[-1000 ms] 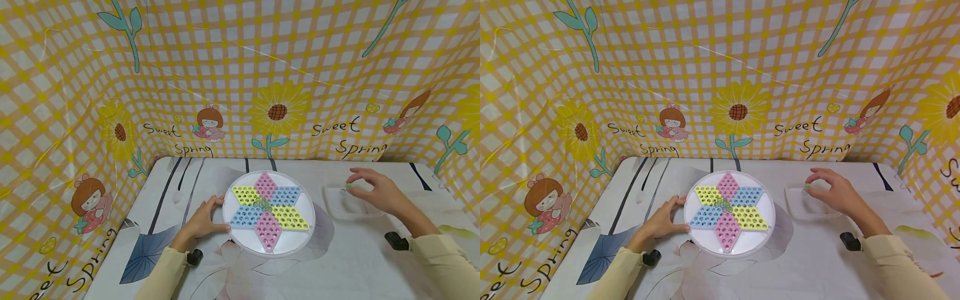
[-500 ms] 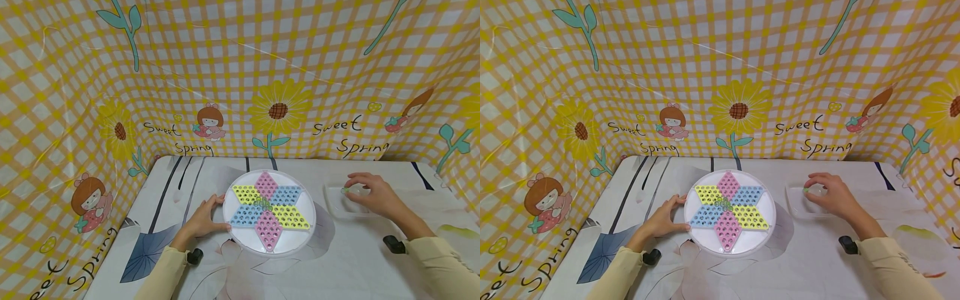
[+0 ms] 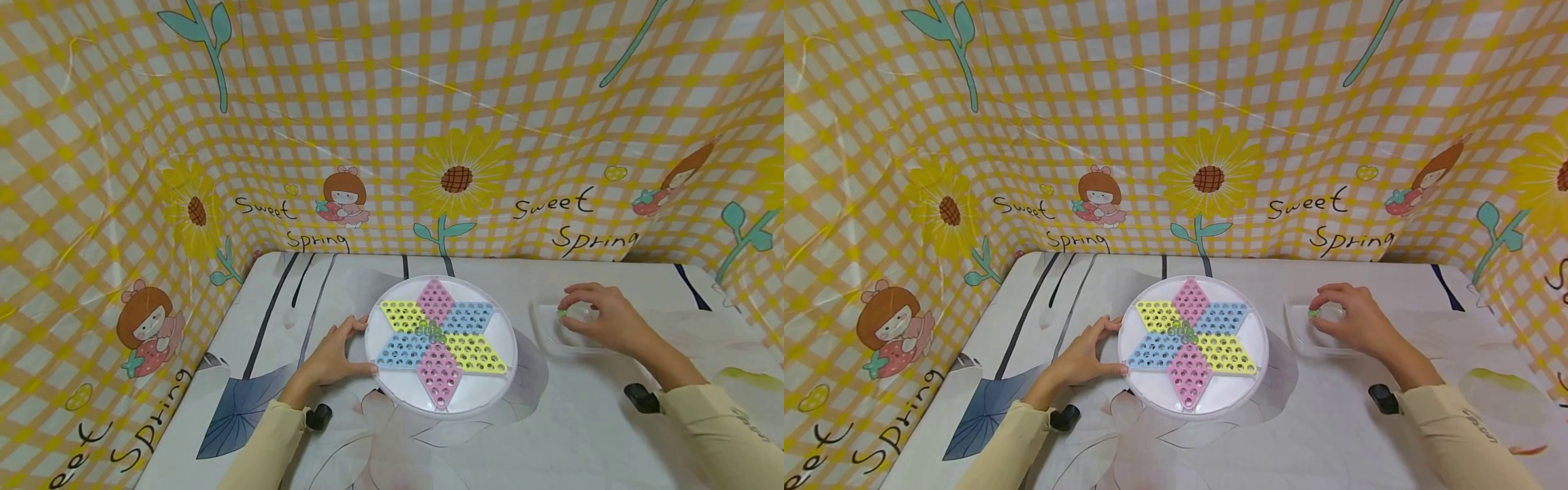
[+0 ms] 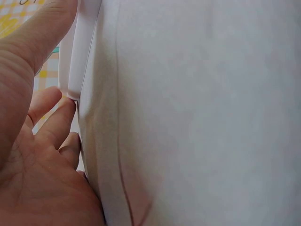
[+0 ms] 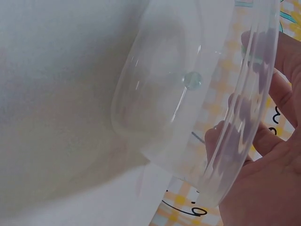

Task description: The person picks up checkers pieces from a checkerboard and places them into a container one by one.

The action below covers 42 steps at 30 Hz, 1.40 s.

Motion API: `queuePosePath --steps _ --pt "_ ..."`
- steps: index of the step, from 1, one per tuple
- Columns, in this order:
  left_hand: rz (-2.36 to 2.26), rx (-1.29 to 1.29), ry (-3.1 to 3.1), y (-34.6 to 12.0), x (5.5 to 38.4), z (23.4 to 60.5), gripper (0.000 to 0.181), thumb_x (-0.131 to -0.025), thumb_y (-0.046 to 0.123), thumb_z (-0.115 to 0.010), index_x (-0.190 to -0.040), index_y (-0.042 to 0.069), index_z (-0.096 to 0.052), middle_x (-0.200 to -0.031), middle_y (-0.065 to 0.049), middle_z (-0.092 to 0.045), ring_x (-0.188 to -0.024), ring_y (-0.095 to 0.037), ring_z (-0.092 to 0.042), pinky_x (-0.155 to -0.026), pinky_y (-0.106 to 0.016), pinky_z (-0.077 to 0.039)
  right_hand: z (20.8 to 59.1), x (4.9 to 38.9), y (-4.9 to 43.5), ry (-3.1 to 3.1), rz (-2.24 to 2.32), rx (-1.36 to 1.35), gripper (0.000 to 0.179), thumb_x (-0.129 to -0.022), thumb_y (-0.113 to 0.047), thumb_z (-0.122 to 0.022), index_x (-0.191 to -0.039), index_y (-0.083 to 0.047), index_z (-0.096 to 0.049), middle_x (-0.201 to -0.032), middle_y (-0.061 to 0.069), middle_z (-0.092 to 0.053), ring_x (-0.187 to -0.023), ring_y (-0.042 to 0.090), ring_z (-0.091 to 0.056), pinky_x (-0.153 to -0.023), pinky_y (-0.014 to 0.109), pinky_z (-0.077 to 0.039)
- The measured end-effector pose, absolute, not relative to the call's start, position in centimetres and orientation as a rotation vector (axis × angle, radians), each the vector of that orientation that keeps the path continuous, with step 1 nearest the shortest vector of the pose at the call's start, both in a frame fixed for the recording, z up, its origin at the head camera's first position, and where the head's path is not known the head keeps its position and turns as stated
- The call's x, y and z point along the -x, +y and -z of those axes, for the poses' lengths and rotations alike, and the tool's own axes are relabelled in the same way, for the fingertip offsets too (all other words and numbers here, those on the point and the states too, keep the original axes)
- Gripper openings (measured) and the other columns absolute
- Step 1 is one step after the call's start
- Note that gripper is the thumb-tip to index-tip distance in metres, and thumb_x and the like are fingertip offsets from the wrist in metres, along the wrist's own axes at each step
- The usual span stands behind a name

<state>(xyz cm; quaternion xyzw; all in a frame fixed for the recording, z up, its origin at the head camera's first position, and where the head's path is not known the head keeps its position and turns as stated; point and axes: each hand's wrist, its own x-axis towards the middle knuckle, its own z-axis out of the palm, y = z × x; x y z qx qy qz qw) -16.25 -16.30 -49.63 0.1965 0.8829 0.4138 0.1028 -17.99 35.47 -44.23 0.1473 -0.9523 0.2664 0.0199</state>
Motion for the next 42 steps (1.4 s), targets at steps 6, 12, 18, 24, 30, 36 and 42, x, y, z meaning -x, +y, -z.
queuePosePath --steps 6,12,18,24,30,36,42 --pt "-1.221 -0.590 2.605 -16.3 16.2 49.7 0.073 -0.075 0.032 -0.094 -0.130 0.010 -0.051 -0.162 -0.002 -0.040 -0.154 -0.026 -0.027 -0.127 -0.056 -0.001 44.2 18.0 35.5 -2.965 -0.809 -0.461 0.022 -0.084 -0.015 -0.086 -0.103 -0.010 -0.075 -0.132 0.031 -0.059 -0.112 0.048 -0.048 -0.085 0.061 -0.050" --pt "-1.225 -0.582 2.607 -16.4 16.2 49.8 0.073 -0.074 0.031 -0.094 -0.130 0.011 -0.051 -0.162 -0.001 -0.040 -0.154 -0.025 -0.027 -0.127 -0.056 -0.001 44.1 18.0 35.5 -2.983 -0.818 -0.455 0.028 -0.086 -0.017 -0.084 -0.109 -0.007 -0.074 -0.133 0.032 -0.058 -0.115 0.050 -0.047 -0.087 0.065 -0.050" --pt "-1.225 -0.581 2.604 -16.3 16.0 49.5 0.074 -0.075 0.031 -0.094 -0.131 0.010 -0.051 -0.162 -0.002 -0.040 -0.154 -0.026 -0.027 -0.127 -0.056 0.000 44.2 18.0 35.5 -3.005 -0.826 -0.446 0.029 -0.088 -0.019 -0.084 -0.112 -0.006 -0.073 -0.135 0.032 -0.056 -0.118 0.052 -0.046 -0.090 0.069 -0.049" --pt "-1.212 -0.568 2.614 -16.3 16.1 49.6 0.074 -0.075 0.031 -0.094 -0.132 0.010 -0.051 -0.162 -0.001 -0.039 -0.154 -0.026 -0.027 -0.127 -0.055 -0.001 43.9 18.0 35.4 -3.001 -0.833 -0.462 0.030 -0.088 -0.018 -0.083 -0.114 -0.006 -0.072 -0.135 0.032 -0.057 -0.120 0.051 -0.048 -0.092 0.070 -0.050" --pt "-1.210 -0.563 2.616 -16.3 16.4 49.7 0.074 -0.075 0.032 -0.094 -0.131 0.011 -0.051 -0.162 -0.002 -0.040 -0.154 -0.026 -0.028 -0.127 -0.055 -0.001 42.7 18.5 34.6 -2.919 -0.804 -0.558 0.032 -0.089 -0.015 -0.082 -0.116 -0.005 -0.070 -0.129 0.026 -0.062 -0.118 0.047 -0.055 -0.089 0.066 -0.054" --pt "-1.218 -0.564 2.606 -16.3 16.4 49.6 0.074 -0.075 0.032 -0.094 -0.131 0.011 -0.051 -0.162 -0.002 -0.040 -0.154 -0.026 -0.027 -0.127 -0.055 -0.001 41.2 19.1 32.8 -2.883 -0.799 -0.632 0.033 -0.089 -0.017 -0.082 -0.118 -0.008 -0.069 -0.126 0.020 -0.065 -0.116 0.045 -0.058 -0.088 0.063 -0.056" --pt "-1.221 -0.571 2.602 -16.2 16.3 49.5 0.074 -0.075 0.031 -0.094 -0.131 0.010 -0.051 -0.162 -0.002 -0.040 -0.154 -0.025 -0.027 -0.127 -0.055 -0.001 40.1 19.6 30.4 -2.870 -0.822 -0.719 0.034 -0.089 -0.018 -0.082 -0.119 -0.008 -0.070 -0.126 0.016 -0.066 -0.117 0.040 -0.058 -0.089 0.062 -0.056"
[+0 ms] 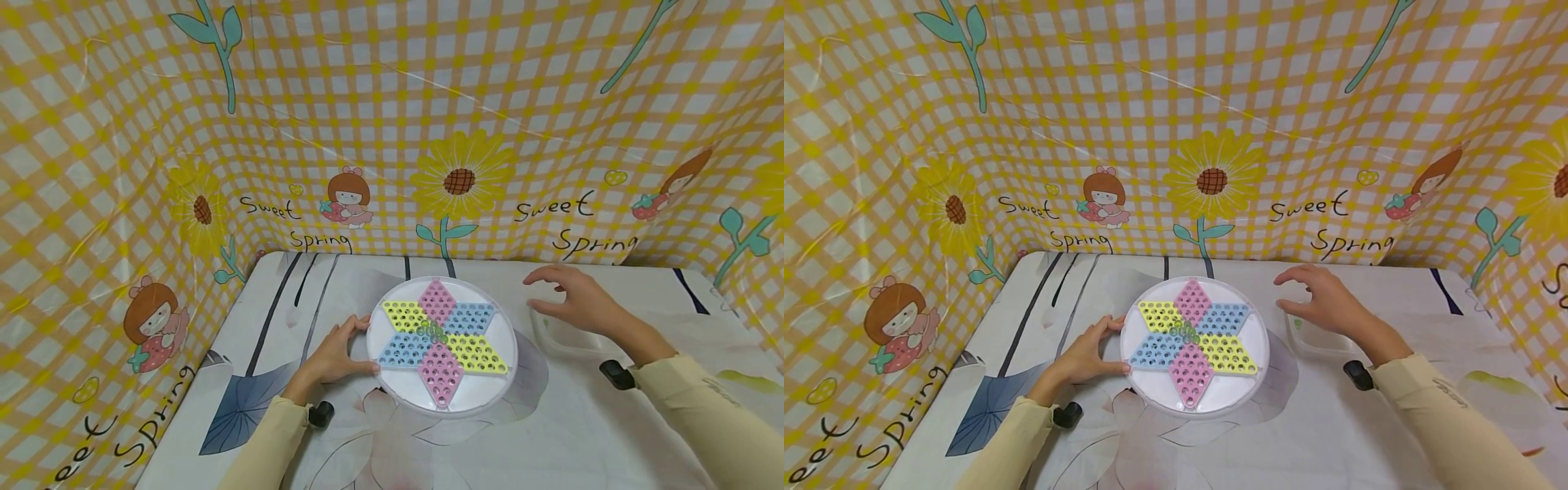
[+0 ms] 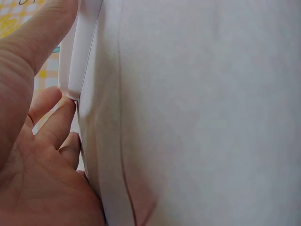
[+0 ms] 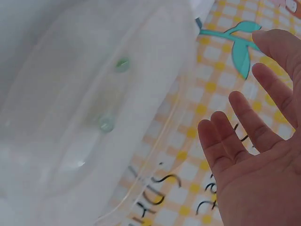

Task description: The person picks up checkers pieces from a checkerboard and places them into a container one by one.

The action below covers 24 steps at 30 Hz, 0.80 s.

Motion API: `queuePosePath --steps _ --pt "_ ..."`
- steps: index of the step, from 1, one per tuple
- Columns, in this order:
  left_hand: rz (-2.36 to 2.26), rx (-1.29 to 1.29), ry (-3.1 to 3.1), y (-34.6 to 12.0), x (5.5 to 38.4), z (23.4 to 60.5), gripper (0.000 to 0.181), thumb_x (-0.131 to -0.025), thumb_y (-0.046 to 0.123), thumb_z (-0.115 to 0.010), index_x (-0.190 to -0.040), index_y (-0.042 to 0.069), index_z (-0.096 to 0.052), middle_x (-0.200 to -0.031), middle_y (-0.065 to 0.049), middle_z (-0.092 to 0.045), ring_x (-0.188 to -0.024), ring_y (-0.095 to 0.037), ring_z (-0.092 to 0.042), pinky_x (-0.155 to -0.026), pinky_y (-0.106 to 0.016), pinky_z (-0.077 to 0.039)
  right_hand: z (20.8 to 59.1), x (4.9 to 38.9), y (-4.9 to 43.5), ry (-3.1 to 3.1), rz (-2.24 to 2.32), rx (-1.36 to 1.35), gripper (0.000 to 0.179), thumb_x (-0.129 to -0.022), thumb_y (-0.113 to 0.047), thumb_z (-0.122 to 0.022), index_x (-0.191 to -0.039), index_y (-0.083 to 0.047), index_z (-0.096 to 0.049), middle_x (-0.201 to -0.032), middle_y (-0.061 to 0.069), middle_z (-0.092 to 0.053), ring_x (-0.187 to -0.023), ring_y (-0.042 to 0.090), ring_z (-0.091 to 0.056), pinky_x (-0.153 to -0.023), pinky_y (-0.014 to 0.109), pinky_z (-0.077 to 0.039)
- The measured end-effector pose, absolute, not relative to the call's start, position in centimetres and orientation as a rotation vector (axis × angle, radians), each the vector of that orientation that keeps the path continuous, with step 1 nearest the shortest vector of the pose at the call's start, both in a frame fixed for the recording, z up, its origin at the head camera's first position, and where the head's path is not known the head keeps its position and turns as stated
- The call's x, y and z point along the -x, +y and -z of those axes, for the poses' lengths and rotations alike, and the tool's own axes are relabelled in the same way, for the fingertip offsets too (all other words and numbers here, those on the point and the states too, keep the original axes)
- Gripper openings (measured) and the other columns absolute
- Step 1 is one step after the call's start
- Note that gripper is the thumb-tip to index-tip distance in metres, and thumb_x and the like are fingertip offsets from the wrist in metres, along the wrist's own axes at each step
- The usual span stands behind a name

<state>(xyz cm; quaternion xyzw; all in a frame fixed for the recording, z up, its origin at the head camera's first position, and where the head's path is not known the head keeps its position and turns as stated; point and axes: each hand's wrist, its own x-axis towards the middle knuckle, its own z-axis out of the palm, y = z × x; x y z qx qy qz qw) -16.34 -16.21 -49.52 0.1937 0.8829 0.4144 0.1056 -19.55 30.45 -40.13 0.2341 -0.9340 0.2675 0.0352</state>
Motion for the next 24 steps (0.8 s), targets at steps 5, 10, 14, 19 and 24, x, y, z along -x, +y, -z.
queuePosePath --steps 5,10,14,19,24 --pt "-1.226 -0.576 2.597 -16.2 16.3 49.5 0.074 -0.076 0.030 -0.094 -0.132 0.009 -0.051 -0.162 -0.003 -0.040 -0.154 -0.026 -0.027 -0.127 -0.056 -0.001 39.7 19.9 28.8 -2.865 -0.824 -0.739 0.034 -0.088 -0.016 -0.082 -0.119 -0.008 -0.070 -0.125 0.014 -0.067 -0.116 0.037 -0.057 -0.090 0.061 -0.057" --pt "-1.227 -0.577 2.592 -16.2 16.3 49.5 0.074 -0.076 0.030 -0.094 -0.132 0.009 -0.051 -0.162 -0.003 -0.039 -0.154 -0.026 -0.026 -0.127 -0.055 -0.001 39.8 20.3 27.4 -2.875 -0.835 -0.738 0.035 -0.087 -0.014 -0.082 -0.120 -0.008 -0.070 -0.127 0.015 -0.066 -0.118 0.038 -0.057 -0.091 0.060 -0.057" --pt "-1.222 -0.572 2.601 -16.3 16.4 49.5 0.074 -0.076 0.031 -0.094 -0.133 0.009 -0.051 -0.162 -0.002 -0.040 -0.154 -0.025 -0.027 -0.127 -0.055 -0.001 39.8 20.4 26.5 -2.886 -0.858 -0.722 0.035 -0.087 -0.015 -0.083 -0.120 -0.009 -0.070 -0.128 0.015 -0.065 -0.120 0.039 -0.056 -0.093 0.060 -0.056" --pt "-1.217 -0.569 2.606 -16.3 16.4 49.5 0.074 -0.075 0.030 -0.094 -0.132 0.010 -0.051 -0.162 -0.002 -0.040 -0.154 -0.025 -0.027 -0.127 -0.055 -0.001 39.9 20.5 25.6 -2.894 -0.895 -0.720 0.035 -0.088 -0.016 -0.083 -0.120 -0.008 -0.070 -0.128 0.015 -0.065 -0.122 0.040 -0.054 -0.094 0.060 -0.055" --pt "-1.218 -0.572 2.607 -16.2 16.3 49.5 0.074 -0.075 0.030 -0.094 -0.132 0.009 -0.051 -0.162 -0.003 -0.040 -0.154 -0.026 -0.027 -0.127 -0.055 -0.001 40.1 20.5 25.0 -2.911 -0.919 -0.713 0.036 -0.089 -0.016 -0.082 -0.121 -0.008 -0.069 -0.130 0.015 -0.064 -0.123 0.040 -0.054 -0.096 0.061 -0.054"
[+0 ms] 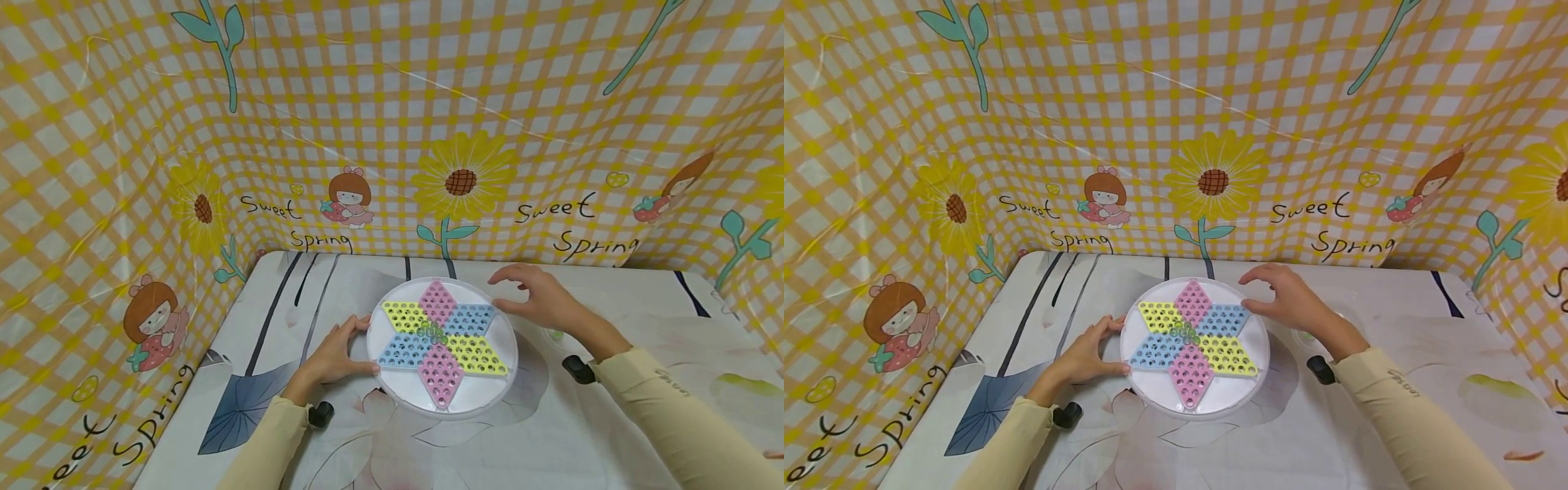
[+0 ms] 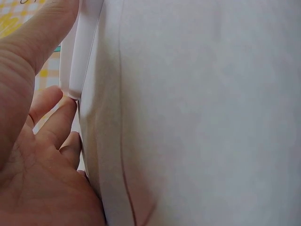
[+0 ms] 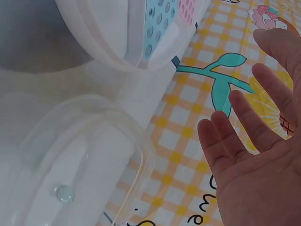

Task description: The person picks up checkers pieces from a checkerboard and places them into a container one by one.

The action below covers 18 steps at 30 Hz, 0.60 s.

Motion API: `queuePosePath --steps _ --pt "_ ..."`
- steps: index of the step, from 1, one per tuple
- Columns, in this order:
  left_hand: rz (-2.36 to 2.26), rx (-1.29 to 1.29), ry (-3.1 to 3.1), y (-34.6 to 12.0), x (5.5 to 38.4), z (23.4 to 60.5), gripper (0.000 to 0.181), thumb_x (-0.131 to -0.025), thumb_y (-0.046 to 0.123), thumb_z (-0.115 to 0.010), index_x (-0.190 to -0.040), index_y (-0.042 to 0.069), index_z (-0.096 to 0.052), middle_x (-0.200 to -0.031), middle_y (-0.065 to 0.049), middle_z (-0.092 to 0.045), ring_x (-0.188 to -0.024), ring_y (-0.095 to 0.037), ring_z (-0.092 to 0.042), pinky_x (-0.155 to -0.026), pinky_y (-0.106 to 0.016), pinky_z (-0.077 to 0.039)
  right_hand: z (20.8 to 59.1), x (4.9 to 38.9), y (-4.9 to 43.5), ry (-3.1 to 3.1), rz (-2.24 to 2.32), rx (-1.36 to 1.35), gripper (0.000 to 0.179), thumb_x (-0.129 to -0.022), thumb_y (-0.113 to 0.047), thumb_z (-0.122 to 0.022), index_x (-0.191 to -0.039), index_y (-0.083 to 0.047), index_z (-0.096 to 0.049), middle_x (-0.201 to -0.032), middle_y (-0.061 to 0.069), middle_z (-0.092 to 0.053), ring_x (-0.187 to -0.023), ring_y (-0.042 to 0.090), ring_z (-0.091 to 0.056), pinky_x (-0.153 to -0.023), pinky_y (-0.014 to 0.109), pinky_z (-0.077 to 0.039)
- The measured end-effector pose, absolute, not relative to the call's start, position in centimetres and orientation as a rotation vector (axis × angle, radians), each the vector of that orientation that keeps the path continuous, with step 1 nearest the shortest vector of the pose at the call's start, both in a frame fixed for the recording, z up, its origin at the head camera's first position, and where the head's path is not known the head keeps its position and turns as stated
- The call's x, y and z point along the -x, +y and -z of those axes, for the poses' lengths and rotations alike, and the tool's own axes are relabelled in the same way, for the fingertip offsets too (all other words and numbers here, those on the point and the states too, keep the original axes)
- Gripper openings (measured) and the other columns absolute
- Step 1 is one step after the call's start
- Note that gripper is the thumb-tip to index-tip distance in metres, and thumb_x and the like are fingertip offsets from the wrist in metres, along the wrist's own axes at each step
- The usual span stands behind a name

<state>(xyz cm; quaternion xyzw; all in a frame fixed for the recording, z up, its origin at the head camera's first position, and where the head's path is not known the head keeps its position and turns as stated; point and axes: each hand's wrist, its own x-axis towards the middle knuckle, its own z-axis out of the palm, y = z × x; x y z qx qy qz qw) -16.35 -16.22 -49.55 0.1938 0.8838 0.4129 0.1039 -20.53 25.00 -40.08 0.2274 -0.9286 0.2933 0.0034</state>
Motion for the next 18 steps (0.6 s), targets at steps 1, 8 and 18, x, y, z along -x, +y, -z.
queuePosePath --steps 1,8,18 --pt "-1.218 -0.570 2.606 -16.2 16.3 49.5 0.074 -0.075 0.030 -0.094 -0.132 0.009 -0.051 -0.162 -0.003 -0.040 -0.154 -0.026 -0.027 -0.127 -0.055 -0.001 40.1 20.6 24.9 -2.915 -0.921 -0.713 0.035 -0.089 -0.016 -0.082 -0.121 -0.008 -0.069 -0.130 0.015 -0.064 -0.123 0.040 -0.054 -0.097 0.061 -0.054" --pt "-1.217 -0.568 2.608 -16.2 16.3 49.4 0.074 -0.075 0.031 -0.094 -0.132 0.009 -0.052 -0.162 -0.002 -0.040 -0.154 -0.026 -0.027 -0.127 -0.055 -0.001 40.4 20.7 24.5 -2.932 -0.929 -0.734 0.036 -0.091 -0.019 -0.080 -0.122 -0.008 -0.069 -0.130 0.015 -0.064 -0.123 0.040 -0.054 -0.097 0.060 -0.053" --pt "-1.220 -0.576 2.608 -16.3 16.5 49.7 0.074 -0.075 0.033 -0.094 -0.132 0.010 -0.052 -0.162 -0.001 -0.040 -0.154 -0.026 -0.026 -0.127 -0.055 -0.001 41.6 20.9 22.7 -2.925 -1.025 -0.828 0.035 -0.090 -0.015 -0.080 -0.122 -0.007 -0.069 -0.129 0.012 -0.065 -0.124 0.038 -0.055 -0.098 0.061 -0.052"
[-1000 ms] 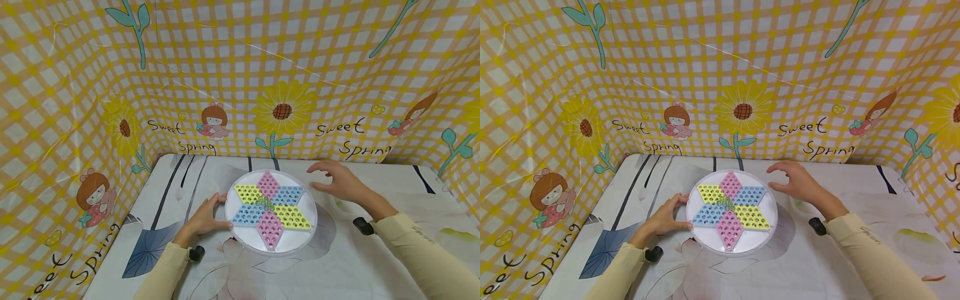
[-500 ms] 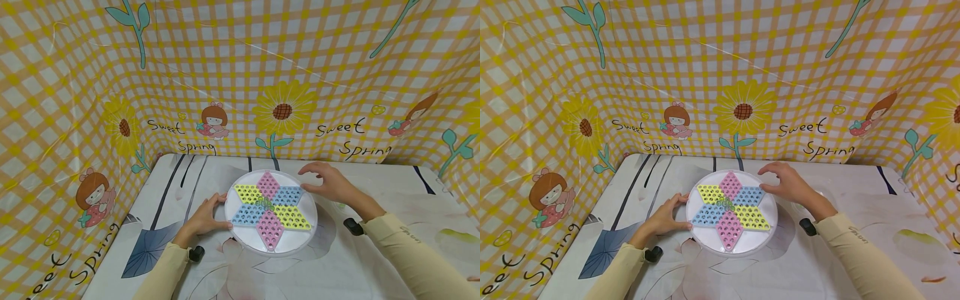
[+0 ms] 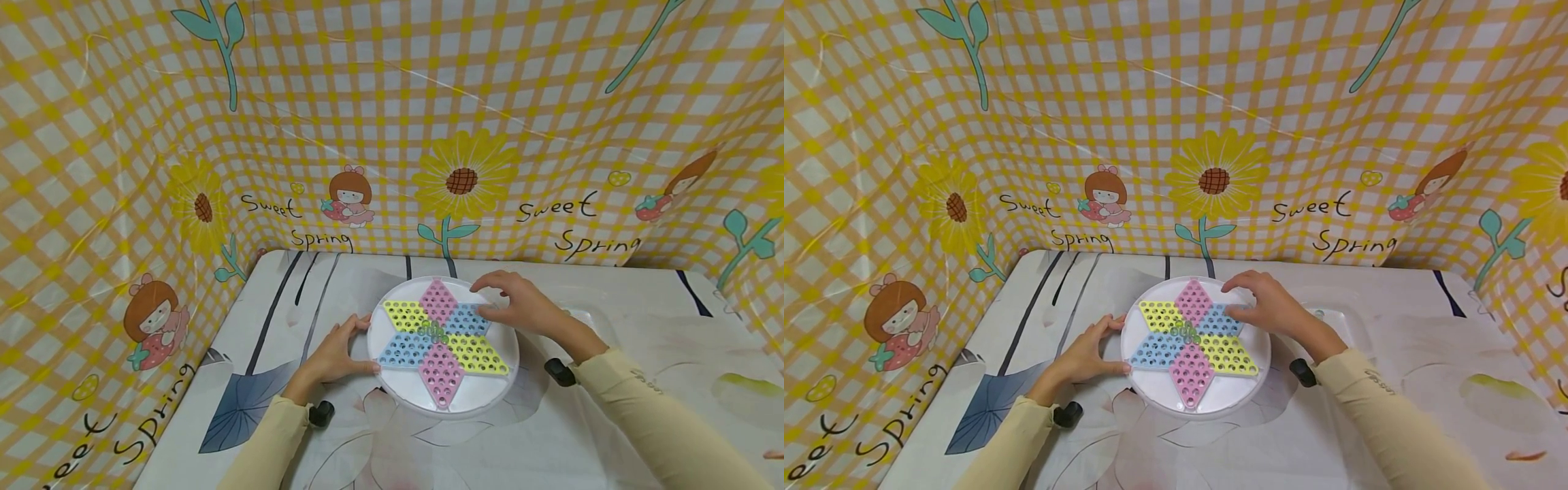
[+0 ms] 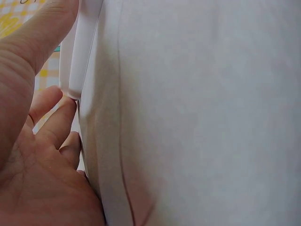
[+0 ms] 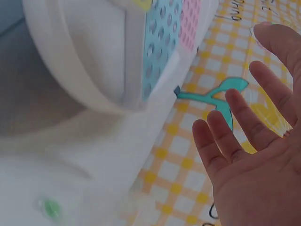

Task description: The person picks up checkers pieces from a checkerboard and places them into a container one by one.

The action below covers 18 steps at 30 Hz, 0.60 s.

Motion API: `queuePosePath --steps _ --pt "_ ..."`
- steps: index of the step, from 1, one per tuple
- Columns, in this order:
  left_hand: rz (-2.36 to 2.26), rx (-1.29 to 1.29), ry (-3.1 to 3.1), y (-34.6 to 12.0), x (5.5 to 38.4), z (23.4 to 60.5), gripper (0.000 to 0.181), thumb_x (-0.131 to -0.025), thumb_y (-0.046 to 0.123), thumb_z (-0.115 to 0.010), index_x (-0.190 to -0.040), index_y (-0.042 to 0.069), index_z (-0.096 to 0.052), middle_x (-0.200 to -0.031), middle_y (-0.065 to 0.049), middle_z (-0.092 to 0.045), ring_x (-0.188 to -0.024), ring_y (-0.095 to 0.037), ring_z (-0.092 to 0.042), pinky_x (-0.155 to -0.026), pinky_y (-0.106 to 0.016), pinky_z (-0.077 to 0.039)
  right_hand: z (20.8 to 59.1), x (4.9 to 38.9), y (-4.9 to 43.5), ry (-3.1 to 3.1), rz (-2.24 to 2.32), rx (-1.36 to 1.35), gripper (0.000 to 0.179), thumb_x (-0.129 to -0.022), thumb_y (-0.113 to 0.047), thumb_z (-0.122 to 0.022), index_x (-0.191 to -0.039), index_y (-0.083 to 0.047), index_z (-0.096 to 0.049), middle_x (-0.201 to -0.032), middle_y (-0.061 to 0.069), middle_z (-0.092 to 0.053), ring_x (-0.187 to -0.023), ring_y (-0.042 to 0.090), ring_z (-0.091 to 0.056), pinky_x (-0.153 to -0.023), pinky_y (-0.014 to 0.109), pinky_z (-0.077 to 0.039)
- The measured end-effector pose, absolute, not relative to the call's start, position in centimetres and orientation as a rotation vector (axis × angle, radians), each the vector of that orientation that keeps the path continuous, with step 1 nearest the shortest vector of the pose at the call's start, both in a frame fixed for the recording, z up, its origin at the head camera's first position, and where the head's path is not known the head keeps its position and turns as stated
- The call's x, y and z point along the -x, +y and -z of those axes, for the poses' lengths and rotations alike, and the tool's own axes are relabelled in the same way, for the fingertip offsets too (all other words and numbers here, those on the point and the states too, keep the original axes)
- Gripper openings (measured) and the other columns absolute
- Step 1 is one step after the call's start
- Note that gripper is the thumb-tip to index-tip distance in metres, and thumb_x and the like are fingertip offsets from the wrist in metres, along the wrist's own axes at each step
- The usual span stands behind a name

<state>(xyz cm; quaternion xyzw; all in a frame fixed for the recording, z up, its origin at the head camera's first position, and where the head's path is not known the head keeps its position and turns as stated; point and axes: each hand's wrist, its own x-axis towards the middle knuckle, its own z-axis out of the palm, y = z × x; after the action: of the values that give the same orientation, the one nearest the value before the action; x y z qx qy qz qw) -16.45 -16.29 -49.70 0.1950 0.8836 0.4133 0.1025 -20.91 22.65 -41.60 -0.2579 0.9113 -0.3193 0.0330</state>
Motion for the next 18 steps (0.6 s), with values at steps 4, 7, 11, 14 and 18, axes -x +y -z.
queuePosePath --steps 4,7,11,14,18 --pt "-1.220 -0.578 2.604 -16.3 16.4 49.7 0.075 -0.075 0.032 -0.094 -0.132 0.010 -0.052 -0.162 -0.002 -0.040 -0.154 -0.026 -0.027 -0.127 -0.055 -0.001 42.6 20.9 21.5 2.762 0.982 0.832 0.036 -0.090 -0.016 -0.080 -0.123 -0.005 -0.069 -0.129 0.013 -0.066 -0.124 0.039 -0.056 -0.099 0.063 -0.051" --pt "-1.213 -0.578 2.604 -16.3 16.4 49.7 0.074 -0.075 0.033 -0.094 -0.132 0.010 -0.051 -0.162 -0.001 -0.039 -0.154 -0.025 -0.027 -0.128 -0.054 -0.001 43.3 20.7 20.7 2.740 0.982 0.850 0.034 -0.089 -0.017 -0.081 -0.120 -0.006 -0.070 -0.128 0.013 -0.066 -0.124 0.040 -0.055 -0.103 0.065 -0.047" --pt "-1.208 -0.571 2.605 -16.3 16.4 49.7 0.074 -0.075 0.033 -0.094 -0.132 0.012 -0.051 -0.162 -0.001 -0.039 -0.154 -0.025 -0.026 -0.128 -0.053 -0.001 44.1 20.5 19.6 2.720 0.970 0.824 0.029 -0.088 -0.019 -0.082 -0.114 -0.009 -0.071 -0.126 0.010 -0.066 -0.126 0.040 -0.051 -0.109 0.068 -0.039" --pt "-1.211 -0.569 2.605 -16.4 16.5 49.7 0.074 -0.075 0.033 -0.094 -0.132 0.012 -0.051 -0.162 -0.001 -0.039 -0.154 -0.025 -0.026 -0.128 -0.053 -0.001 44.7 20.4 18.9 2.712 0.958 0.797 0.026 -0.087 -0.020 -0.083 -0.109 -0.012 -0.071 -0.126 0.010 -0.065 -0.128 0.041 -0.047 -0.111 0.069 -0.034" --pt "-1.210 -0.566 2.609 -16.4 16.5 49.8 0.075 -0.075 0.033 -0.094 -0.133 0.012 -0.051 -0.162 0.000 -0.039 -0.154 -0.024 -0.026 -0.128 -0.053 -0.001 45.3 20.0 18.1 2.719 0.940 0.740 0.023 -0.086 -0.021 -0.085 -0.103 -0.015 -0.070 -0.135 0.017 -0.060 -0.134 0.045 -0.041 -0.114 0.069 -0.031"
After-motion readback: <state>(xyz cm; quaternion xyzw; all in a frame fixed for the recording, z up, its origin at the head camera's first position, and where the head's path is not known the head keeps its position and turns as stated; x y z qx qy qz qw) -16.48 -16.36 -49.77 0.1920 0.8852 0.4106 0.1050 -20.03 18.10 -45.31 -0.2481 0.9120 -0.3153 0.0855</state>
